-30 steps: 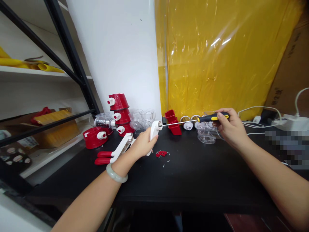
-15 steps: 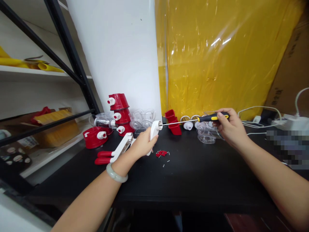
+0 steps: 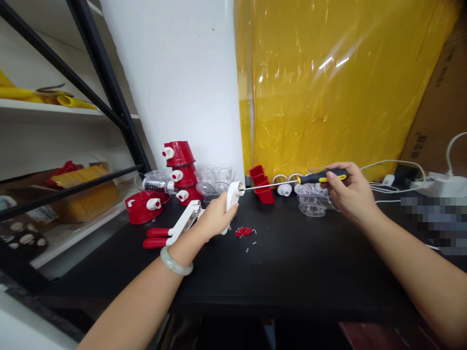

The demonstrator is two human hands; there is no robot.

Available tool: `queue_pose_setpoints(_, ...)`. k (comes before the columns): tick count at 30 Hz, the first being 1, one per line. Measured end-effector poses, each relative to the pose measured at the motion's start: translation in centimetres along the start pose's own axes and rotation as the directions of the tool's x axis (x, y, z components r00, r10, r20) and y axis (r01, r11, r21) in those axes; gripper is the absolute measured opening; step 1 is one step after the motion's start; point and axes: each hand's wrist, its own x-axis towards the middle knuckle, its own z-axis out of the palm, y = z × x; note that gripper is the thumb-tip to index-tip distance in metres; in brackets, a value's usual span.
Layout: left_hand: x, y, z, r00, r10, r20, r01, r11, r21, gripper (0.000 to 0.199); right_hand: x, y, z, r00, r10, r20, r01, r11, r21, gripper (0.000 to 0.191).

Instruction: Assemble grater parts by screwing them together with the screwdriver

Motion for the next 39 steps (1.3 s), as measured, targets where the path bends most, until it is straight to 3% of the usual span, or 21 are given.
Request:
queue_pose_setpoints(10, 0.0, -0.2, 0.1, 1.0, -0.009, -0.004, 0.009, 1.0, 0.024, 0.025, -0.1, -0.2, 0.3, 0.998, -0.056, 0.006, 0.056, 0.994, 0.097, 0.027)
queue_pose_setpoints(16, 0.0, -0.3, 0.0, 0.999, -0.033, -0.023, 0.033, 0.999, 0.02, 0.026, -0.4, -0.8, 0.7, 0.995, -0.06, 0.076, 0.04, 0.972, 0.232, 0.028)
queue_pose_setpoints(21, 0.0, -0.3, 0.0, 0.999, -0.04, -0.024, 0.04, 0.999, 0.03, 0.026, -0.7, -1.0, 0.7, 0.989, -0.089, 0.118, 0.065, 0.98, 0.19, 0.027)
queue_pose_setpoints(25, 0.0, -0.2, 0.0, 0.999, -0.031, -0.019, 0.031, 0.999, 0.027, 0.025, -0.6, -1.0, 0.8, 0.996, -0.062, 0.069, 0.049, 0.983, 0.176, 0.033)
queue_pose_setpoints(33, 0.0, -0.4, 0.2, 0.999, -0.045, -0.013, 0.045, 0.999, 0.001, 0.027, -0.8, -1.2, 1.1, 0.99, 0.038, 0.135, -0.061, 0.983, 0.175, 0.045)
queue_pose_setpoints(39, 0.0, -0.1, -0.2, 0.998, -0.055, -0.027, 0.054, 0.999, -0.004, 0.025, -0.6, -1.0, 0.5, 0.984, 0.061, 0.169, -0.082, 0.989, 0.12, 0.035)
